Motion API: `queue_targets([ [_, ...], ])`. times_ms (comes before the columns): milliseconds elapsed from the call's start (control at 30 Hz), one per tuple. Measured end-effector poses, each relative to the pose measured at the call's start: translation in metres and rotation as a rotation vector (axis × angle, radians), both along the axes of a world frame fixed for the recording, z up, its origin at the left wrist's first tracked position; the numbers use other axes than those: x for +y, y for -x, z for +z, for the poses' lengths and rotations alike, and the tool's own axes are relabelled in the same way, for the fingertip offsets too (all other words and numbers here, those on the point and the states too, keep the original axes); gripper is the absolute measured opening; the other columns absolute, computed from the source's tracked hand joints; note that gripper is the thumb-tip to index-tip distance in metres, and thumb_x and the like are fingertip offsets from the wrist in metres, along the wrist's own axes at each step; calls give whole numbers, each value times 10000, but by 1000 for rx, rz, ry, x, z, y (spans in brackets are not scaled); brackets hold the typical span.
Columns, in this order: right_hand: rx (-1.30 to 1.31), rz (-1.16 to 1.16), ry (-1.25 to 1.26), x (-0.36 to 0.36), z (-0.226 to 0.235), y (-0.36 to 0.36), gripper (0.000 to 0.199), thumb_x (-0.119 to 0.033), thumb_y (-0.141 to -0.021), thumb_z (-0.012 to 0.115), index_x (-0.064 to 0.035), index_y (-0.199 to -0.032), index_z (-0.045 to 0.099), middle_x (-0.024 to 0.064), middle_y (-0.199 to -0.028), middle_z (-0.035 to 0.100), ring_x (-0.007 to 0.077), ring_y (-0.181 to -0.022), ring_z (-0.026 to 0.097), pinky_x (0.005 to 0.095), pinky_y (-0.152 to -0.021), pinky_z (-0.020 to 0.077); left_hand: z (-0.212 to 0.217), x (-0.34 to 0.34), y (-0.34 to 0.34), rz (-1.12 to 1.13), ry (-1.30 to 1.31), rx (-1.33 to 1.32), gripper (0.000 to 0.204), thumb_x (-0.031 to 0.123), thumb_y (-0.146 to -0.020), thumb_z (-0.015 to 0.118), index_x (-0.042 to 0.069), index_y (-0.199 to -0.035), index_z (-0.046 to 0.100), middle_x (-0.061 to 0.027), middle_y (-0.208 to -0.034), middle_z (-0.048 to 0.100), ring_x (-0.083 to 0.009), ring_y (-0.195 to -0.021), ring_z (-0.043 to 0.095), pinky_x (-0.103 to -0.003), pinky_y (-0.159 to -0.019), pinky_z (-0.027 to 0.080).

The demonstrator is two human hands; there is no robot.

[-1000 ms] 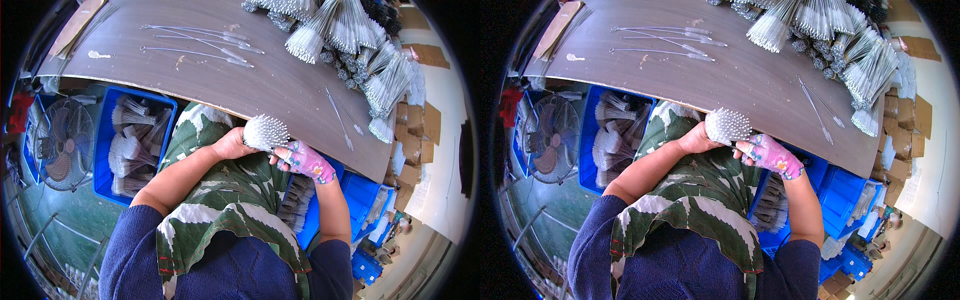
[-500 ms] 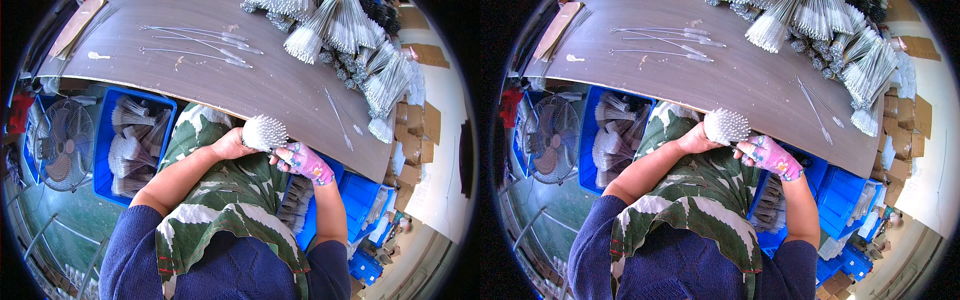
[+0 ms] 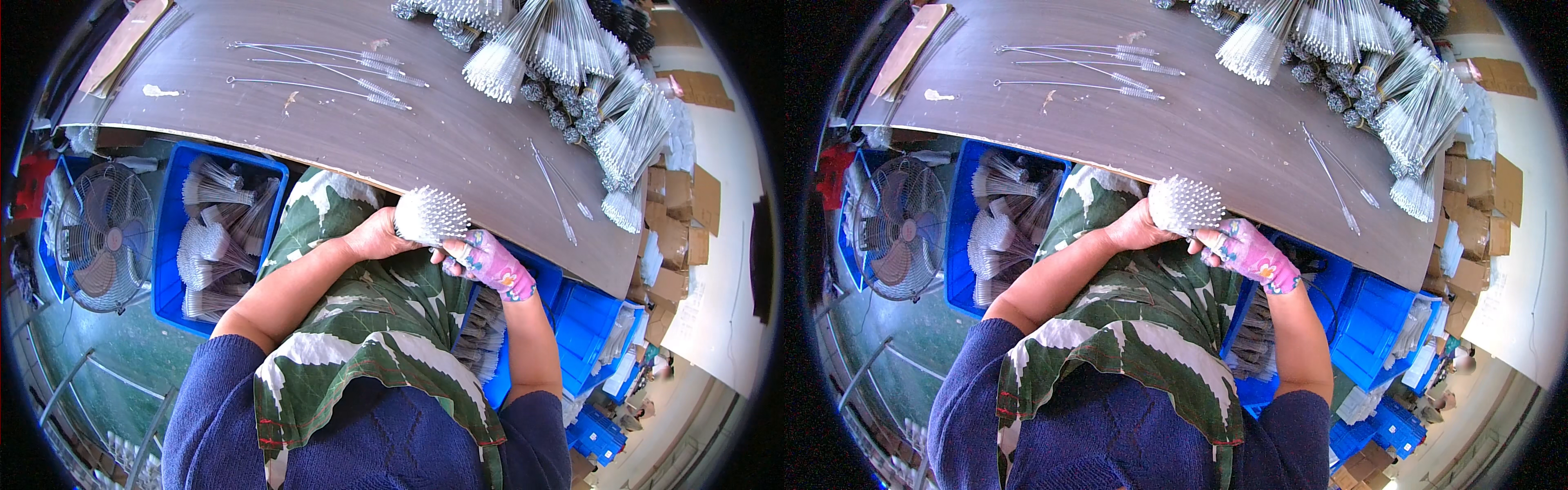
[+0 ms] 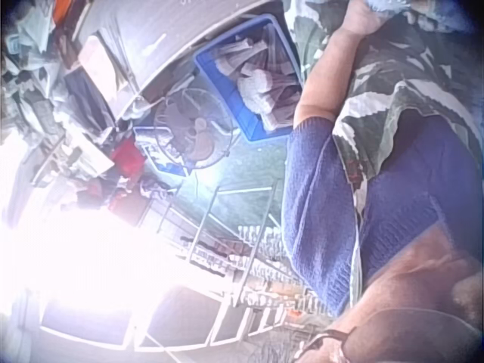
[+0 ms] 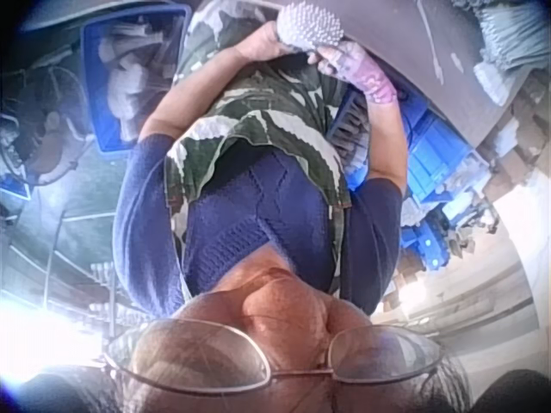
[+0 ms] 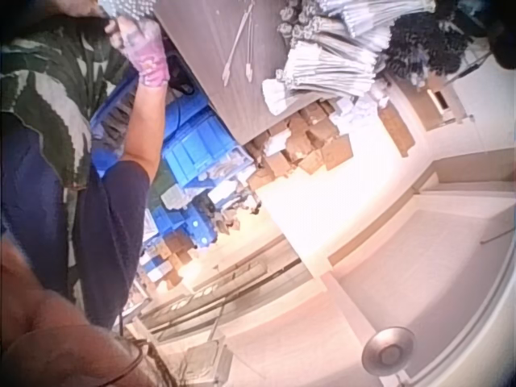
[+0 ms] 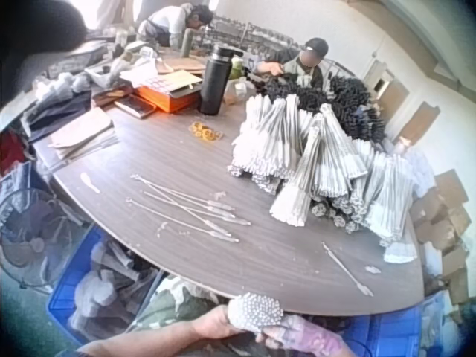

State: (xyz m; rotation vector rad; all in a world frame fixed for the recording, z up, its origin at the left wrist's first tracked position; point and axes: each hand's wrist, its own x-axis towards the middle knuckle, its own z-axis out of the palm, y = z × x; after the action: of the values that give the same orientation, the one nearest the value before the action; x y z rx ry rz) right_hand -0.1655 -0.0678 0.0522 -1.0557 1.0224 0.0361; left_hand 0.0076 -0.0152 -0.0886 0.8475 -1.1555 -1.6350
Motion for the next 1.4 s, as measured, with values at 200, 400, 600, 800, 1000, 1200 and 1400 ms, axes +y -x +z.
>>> queue_targets([
  [200,-26,-36,80,4,-10,2,230,-258,-890,539,-35,-907,595,41,-760,601,56,-559,467,183,-467,339,3,0,0,10,4,28,253,164,-786,696,64,-1006,623,-30,-929,655,-102,-882,577,-280,-828,452],
  [400,96,134,20,1,4,9,384,-372,-903,480,-15,-860,612,-31,-627,496,32,-536,437,164,-460,315,6,-1,-3,-9,34,-50,299,130,-769,705,81,-1048,610,-31,-1024,624,-120,-962,555,-297,-877,431],
  [600,109,43,185,-3,56,0,331,-315,-929,456,-29,-876,612,-36,-632,503,18,-551,421,166,-484,309,8,-1,-2,8,7,2,268,156,-756,719,38,-979,631,-36,-901,664,-91,-838,576,-275,-811,456],
  [800,-50,-10,573,-23,54,-31,169,-171,-847,598,-13,-908,597,3,-707,532,69,-643,494,206,-595,389,7,0,8,21,-35,47,293,171,-739,733,42,-981,627,-35,-883,667,-94,-835,590,-276,-809,460],
  [1000,98,232,1029,-23,51,-52,226,-1,-747,619,59,-963,591,61,-880,558,124,-830,556,243,-750,442,30,6,28,112,-95,-141,363,239,-720,728,47,-1003,606,-115,-916,656,-221,-873,632,-322,-794,481],
  [1200,109,154,993,-21,50,-36,225,28,-745,619,47,-968,594,87,-900,562,159,-842,570,250,-762,451,47,10,30,68,-181,-321,634,360,-669,746,10,-1138,503,-184,-1020,606,-292,-966,592,-360,-849,459],
  [1400,15,97,1035,-6,45,-20,310,28,-673,622,23,-982,608,118,-993,560,253,-928,581,307,-810,468,71,28,0,242,118,-484,836,330,-644,769,-38,-1255,334,-222,-1158,452,-318,-1081,474,-371,-910,409],
])
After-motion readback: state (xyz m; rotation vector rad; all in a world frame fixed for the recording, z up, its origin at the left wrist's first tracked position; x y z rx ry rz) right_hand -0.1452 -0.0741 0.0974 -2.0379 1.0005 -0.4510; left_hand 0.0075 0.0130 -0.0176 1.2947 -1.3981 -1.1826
